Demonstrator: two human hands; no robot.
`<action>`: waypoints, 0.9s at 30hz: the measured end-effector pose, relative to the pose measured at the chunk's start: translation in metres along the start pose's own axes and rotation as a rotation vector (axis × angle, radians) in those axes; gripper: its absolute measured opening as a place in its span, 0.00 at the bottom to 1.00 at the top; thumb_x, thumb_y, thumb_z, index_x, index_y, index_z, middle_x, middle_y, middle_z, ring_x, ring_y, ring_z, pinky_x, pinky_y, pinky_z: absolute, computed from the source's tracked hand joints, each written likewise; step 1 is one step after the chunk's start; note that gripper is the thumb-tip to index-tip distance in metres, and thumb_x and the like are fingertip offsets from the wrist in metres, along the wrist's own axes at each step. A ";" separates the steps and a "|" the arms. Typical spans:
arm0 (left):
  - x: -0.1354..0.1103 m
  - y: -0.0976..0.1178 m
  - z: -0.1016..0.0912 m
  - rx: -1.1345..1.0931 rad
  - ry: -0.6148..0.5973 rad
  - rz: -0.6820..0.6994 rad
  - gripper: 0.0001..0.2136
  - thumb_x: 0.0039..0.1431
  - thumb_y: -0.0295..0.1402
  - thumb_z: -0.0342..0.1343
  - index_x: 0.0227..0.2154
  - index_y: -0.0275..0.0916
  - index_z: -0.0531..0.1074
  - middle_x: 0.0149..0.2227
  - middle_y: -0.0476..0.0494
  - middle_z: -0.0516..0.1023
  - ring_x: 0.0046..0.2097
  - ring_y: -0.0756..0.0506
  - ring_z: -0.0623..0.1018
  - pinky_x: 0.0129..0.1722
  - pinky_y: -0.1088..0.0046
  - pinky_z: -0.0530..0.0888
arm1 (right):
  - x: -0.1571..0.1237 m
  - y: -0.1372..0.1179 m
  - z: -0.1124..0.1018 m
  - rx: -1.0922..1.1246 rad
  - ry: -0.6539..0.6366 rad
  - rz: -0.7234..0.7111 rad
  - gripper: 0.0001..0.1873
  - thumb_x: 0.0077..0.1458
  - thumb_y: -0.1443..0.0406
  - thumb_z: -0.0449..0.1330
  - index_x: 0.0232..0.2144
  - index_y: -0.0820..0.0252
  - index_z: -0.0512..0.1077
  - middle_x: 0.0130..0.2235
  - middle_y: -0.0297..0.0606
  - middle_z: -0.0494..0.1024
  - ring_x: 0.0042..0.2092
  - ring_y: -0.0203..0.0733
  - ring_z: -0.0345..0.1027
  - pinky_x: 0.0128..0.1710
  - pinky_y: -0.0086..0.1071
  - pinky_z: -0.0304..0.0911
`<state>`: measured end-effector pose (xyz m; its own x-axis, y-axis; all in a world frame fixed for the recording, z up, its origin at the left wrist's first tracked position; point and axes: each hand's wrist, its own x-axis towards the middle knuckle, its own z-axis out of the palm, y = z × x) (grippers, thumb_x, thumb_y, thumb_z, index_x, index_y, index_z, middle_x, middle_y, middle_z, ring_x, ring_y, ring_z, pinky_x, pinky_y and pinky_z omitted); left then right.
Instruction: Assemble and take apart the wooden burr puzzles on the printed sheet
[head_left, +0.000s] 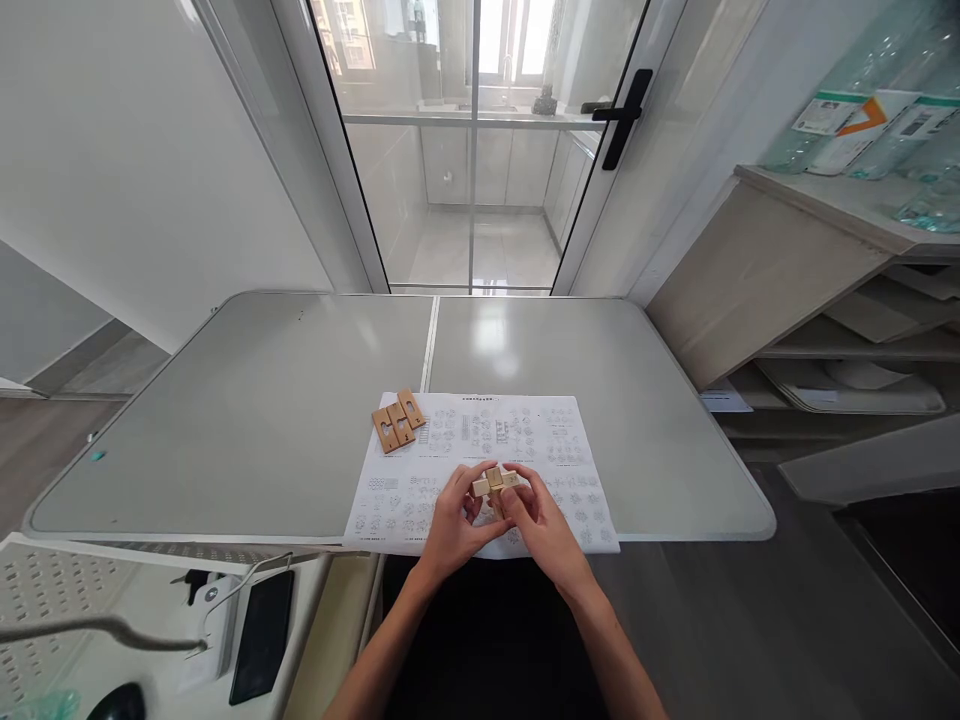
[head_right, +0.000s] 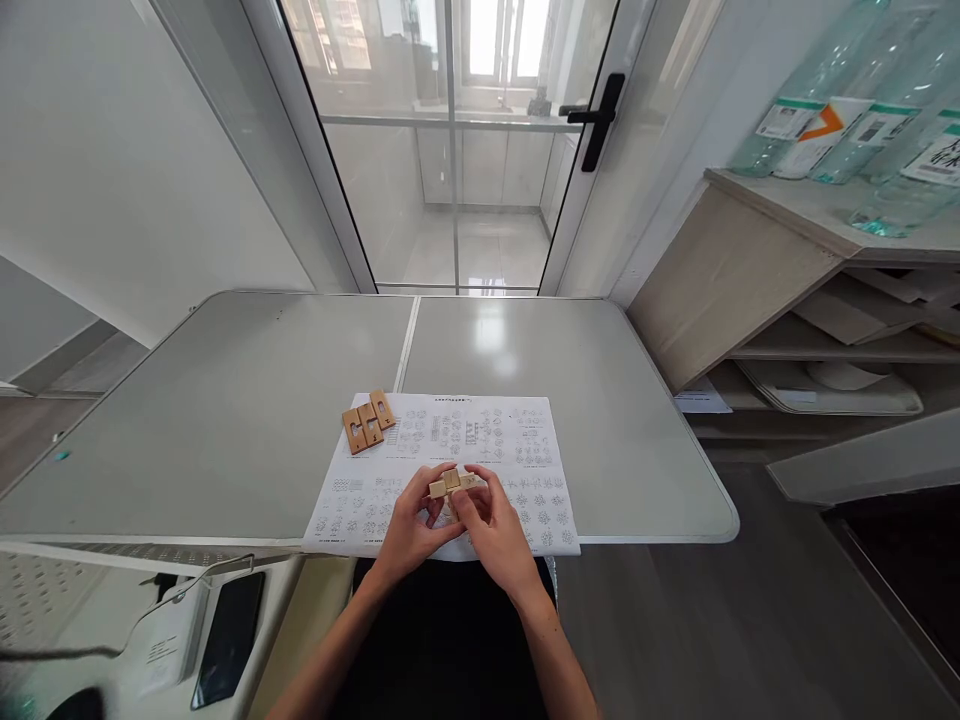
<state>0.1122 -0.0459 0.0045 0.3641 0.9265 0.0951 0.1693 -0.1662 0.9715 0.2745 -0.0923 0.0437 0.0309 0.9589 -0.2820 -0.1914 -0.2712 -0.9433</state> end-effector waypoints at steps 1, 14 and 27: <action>0.000 0.000 -0.001 -0.020 -0.008 -0.009 0.34 0.53 0.41 0.73 0.62 0.49 0.70 0.43 0.48 0.70 0.31 0.53 0.65 0.28 0.77 0.68 | -0.001 -0.001 -0.001 -0.028 -0.011 -0.020 0.29 0.66 0.43 0.59 0.61 0.49 0.67 0.50 0.40 0.82 0.53 0.51 0.77 0.57 0.45 0.69; 0.000 0.005 -0.007 -0.050 -0.078 -0.003 0.34 0.52 0.45 0.74 0.61 0.45 0.72 0.43 0.45 0.72 0.34 0.50 0.70 0.29 0.75 0.70 | -0.003 -0.001 -0.010 -0.264 0.021 -0.125 0.24 0.69 0.43 0.54 0.45 0.52 0.76 0.45 0.42 0.83 0.45 0.54 0.79 0.44 0.43 0.73; -0.001 0.007 -0.008 0.038 -0.094 0.075 0.33 0.54 0.45 0.73 0.62 0.49 0.71 0.43 0.45 0.70 0.40 0.46 0.72 0.36 0.71 0.75 | 0.003 0.011 -0.014 -0.094 0.026 -0.027 0.26 0.63 0.39 0.59 0.39 0.54 0.79 0.43 0.41 0.82 0.42 0.51 0.77 0.45 0.43 0.73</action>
<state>0.1062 -0.0455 0.0132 0.4613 0.8755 0.1442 0.1721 -0.2477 0.9534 0.2862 -0.0934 0.0304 0.0600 0.9639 -0.2593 -0.0971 -0.2529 -0.9626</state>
